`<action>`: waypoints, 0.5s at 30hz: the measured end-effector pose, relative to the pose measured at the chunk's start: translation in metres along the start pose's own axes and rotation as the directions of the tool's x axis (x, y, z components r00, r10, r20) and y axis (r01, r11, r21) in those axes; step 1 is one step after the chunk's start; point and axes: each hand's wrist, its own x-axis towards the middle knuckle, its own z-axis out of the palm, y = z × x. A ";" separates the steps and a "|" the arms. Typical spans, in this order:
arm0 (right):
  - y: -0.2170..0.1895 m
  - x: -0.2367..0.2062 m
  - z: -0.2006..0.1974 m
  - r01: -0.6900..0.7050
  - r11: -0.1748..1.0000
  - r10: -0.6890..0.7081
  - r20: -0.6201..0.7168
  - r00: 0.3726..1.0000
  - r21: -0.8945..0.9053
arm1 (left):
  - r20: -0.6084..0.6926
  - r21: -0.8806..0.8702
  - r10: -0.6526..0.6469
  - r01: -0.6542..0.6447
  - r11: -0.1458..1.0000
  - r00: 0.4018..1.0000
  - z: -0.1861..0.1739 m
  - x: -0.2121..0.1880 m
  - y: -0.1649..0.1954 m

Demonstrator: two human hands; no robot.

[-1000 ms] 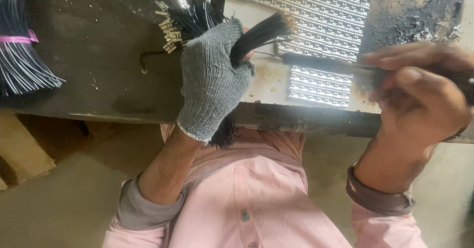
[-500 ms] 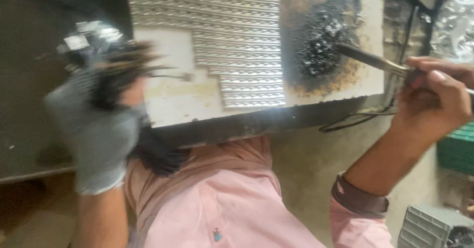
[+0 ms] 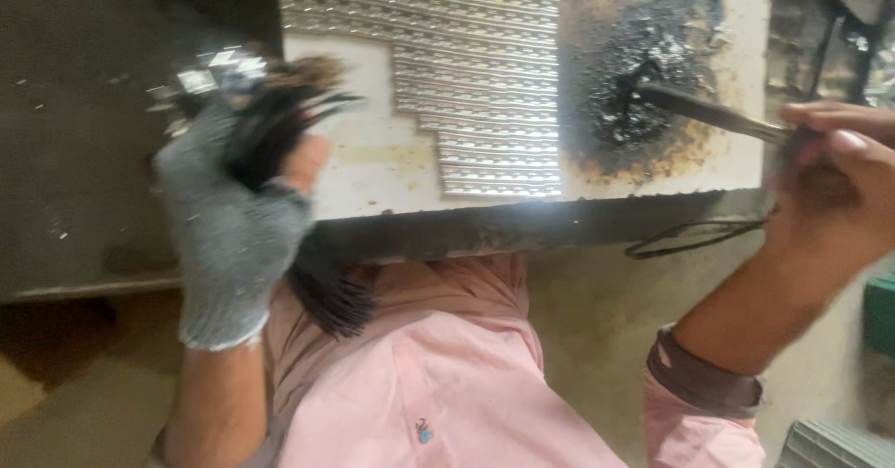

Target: The person holds a bundle of black wires with metal tips in the left hand and uses a soldering iron in the right hand to apply solder to the wire tips. The person repeatedly dips the wire tips into a solder pool on the work surface and wipes the iron on the surface between applications.

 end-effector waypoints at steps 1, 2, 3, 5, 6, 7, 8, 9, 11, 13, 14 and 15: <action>0.006 -0.002 -0.005 -0.003 1.000 0.003 0.001 1.000 0.005 | 0.044 0.008 0.137 -0.137 0.991 0.990 0.002 0.001 0.001; 0.011 -0.004 -0.009 0.010 1.000 -0.010 -0.002 1.000 0.022 | 0.056 -0.080 -0.003 0.008 0.997 0.998 0.005 0.001 0.002; 0.018 -0.008 -0.010 0.025 0.999 -0.025 -0.005 1.000 0.043 | 0.076 -0.165 -0.140 0.151 0.975 0.987 0.007 0.001 0.002; 0.028 -0.018 -0.004 0.063 0.996 -0.064 0.003 0.998 0.069 | 0.068 -0.111 -0.109 0.116 0.987 0.992 0.008 0.003 -0.001; 0.030 -0.023 0.004 0.085 0.993 -0.087 0.016 0.996 0.076 | 0.070 -0.086 -0.091 0.097 0.992 0.993 0.009 0.005 -0.002; 0.033 -0.027 0.015 0.116 0.991 -0.118 0.030 0.993 0.067 | 0.064 -0.100 -0.097 0.103 0.990 0.993 0.011 0.008 -0.003; 0.032 -0.032 0.028 0.146 0.988 -0.148 0.051 0.988 0.052 | 0.060 -0.119 -0.101 0.107 0.987 0.993 0.014 0.010 -0.004; 0.031 -0.036 0.043 0.183 0.983 -0.185 0.075 0.980 0.030 | 0.057 -0.143 -0.103 0.110 0.984 0.993 0.017 0.013 -0.005; 0.023 -0.042 0.078 0.280 0.960 -0.275 0.144 0.951 -0.016 | 0.041 -0.135 -0.104 0.108 0.985 0.994 0.026 0.017 -0.005; 0.012 -0.043 0.114 0.374 0.926 -0.358 0.215 0.909 -0.041 | 0.029 -0.125 -0.099 0.102 0.987 0.995 0.032 0.018 -0.003; 0.008 -0.042 0.131 0.418 0.907 -0.394 0.251 0.884 -0.047 | 0.026 -0.117 -0.093 0.096 0.989 0.995 0.033 0.017 -0.002; 0.002 -0.041 0.145 0.462 0.885 -0.431 0.277 0.859 -0.053 | 0.024 -0.108 -0.084 0.086 0.990 0.996 0.034 0.017 -0.001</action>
